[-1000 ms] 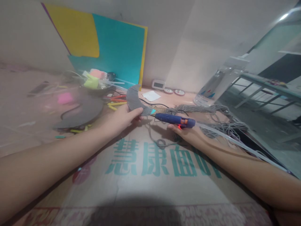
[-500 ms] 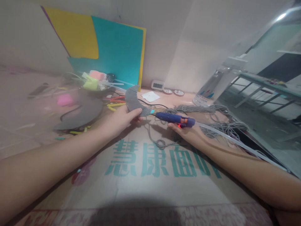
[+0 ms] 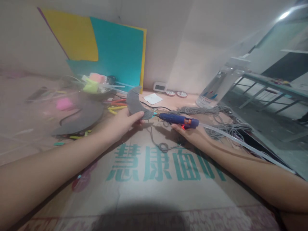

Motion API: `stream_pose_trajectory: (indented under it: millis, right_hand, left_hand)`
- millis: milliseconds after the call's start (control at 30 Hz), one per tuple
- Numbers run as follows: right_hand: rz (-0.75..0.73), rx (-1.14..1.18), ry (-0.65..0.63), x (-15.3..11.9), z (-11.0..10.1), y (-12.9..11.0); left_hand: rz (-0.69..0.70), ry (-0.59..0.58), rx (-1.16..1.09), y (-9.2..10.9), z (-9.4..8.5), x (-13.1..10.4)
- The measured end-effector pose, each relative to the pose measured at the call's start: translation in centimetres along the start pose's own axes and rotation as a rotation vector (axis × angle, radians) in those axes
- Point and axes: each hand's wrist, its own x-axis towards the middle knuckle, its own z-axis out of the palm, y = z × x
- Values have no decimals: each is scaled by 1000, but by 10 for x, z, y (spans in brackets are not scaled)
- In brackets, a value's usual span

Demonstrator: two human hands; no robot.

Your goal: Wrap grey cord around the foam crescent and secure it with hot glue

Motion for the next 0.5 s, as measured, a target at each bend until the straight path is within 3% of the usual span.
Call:
stream_pose_trajectory:
  millis: [500]
  right_hand:
    - [-10, -19, -3, 3, -2, 9]
  left_hand:
    - [51, -62, 28, -3, -3, 3]
